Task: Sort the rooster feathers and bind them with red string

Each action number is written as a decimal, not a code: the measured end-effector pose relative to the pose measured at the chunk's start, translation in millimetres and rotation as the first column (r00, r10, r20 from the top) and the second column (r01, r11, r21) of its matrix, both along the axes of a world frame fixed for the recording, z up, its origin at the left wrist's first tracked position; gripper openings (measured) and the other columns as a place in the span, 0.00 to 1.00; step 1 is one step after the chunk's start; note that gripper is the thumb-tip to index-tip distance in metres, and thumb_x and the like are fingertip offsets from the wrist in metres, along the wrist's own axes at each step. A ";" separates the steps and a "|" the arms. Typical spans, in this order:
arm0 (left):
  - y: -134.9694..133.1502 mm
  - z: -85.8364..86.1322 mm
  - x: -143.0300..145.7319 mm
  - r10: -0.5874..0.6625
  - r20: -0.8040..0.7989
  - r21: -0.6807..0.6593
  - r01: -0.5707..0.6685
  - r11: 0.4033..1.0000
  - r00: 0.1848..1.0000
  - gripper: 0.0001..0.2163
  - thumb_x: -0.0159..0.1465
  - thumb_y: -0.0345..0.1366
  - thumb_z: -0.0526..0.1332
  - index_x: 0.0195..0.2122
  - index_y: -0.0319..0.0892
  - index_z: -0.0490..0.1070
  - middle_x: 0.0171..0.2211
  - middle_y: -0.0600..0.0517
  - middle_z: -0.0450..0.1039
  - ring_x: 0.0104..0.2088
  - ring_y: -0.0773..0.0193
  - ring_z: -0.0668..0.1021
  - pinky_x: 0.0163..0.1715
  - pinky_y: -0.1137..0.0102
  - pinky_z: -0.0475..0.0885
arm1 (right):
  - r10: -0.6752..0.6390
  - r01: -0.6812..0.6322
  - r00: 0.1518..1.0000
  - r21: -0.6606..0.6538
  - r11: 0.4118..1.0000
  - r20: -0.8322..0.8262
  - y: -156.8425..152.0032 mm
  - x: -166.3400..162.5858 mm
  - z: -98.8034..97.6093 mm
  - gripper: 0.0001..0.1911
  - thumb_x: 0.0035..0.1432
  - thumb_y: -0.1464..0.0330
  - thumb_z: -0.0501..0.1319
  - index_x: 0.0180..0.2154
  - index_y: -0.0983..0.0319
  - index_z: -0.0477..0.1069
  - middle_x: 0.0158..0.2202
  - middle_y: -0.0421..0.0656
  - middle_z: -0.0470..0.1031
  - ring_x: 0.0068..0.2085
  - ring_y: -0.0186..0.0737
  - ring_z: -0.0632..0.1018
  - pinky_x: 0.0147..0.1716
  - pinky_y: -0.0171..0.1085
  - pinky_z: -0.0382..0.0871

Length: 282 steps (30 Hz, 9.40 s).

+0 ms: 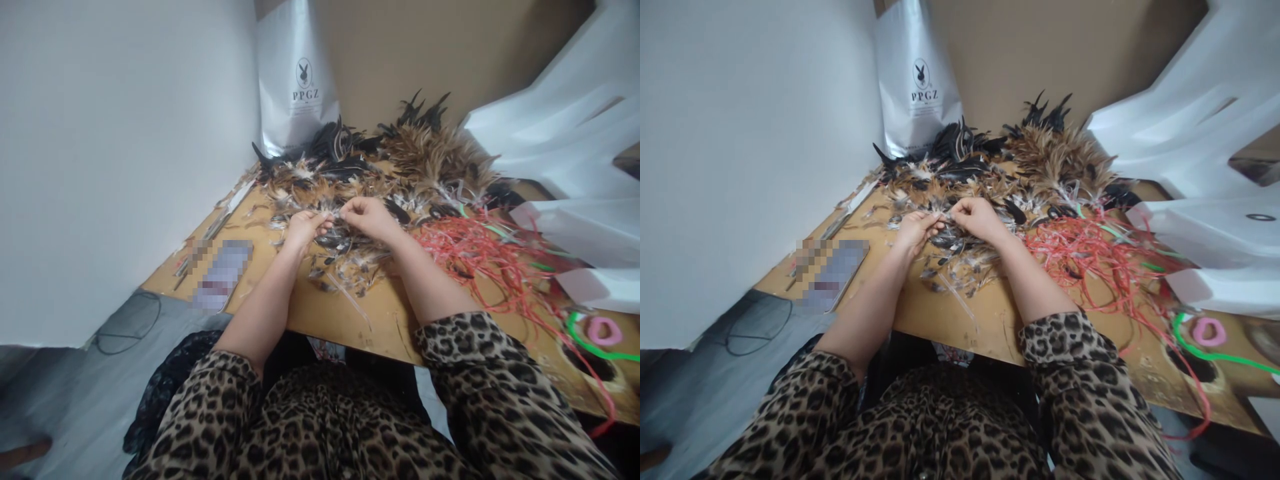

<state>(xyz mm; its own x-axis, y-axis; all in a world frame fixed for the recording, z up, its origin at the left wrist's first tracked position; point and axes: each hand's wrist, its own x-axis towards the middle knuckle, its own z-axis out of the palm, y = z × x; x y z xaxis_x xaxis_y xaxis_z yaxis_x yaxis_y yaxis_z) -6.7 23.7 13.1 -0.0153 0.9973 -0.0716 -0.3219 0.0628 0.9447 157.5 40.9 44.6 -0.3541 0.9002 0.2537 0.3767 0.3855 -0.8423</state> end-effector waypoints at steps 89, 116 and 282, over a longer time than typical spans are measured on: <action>5.7 -0.7 -8.4 0.200 0.096 0.008 -0.202 0.979 0.975 0.09 0.52 0.36 0.67 0.29 0.35 0.73 0.25 0.52 0.74 0.21 0.78 0.72 0.21 0.81 0.63 | -0.167 0.168 0.986 -0.012 0.986 0.014 7.6 -3.2 -20.0 0.08 0.44 0.66 0.62 0.26 0.65 0.76 0.25 0.42 0.76 0.27 0.34 0.72 0.29 0.33 0.64; 4.0 -0.7 -4.0 0.173 0.124 0.009 -0.175 0.985 0.977 0.08 0.53 0.36 0.66 0.30 0.35 0.73 0.25 0.51 0.75 0.20 0.78 0.71 0.18 0.81 0.60 | -0.199 0.188 0.979 -0.173 0.967 -0.049 0.3 -11.9 -16.4 0.09 0.46 0.64 0.62 0.22 0.65 0.71 0.21 0.41 0.72 0.22 0.31 0.67 0.24 0.32 0.59; -5.9 0.6 6.8 -0.120 0.142 -0.097 0.135 0.986 0.983 0.05 0.57 0.31 0.63 0.30 0.34 0.70 0.29 0.47 0.77 0.22 0.75 0.75 0.19 0.82 0.65 | -0.127 -0.095 0.884 -0.439 0.894 -0.450 -4.3 -8.7 -2.3 0.20 0.34 0.60 0.71 0.21 0.63 0.62 0.13 0.33 0.61 0.16 0.25 0.60 0.16 0.28 0.51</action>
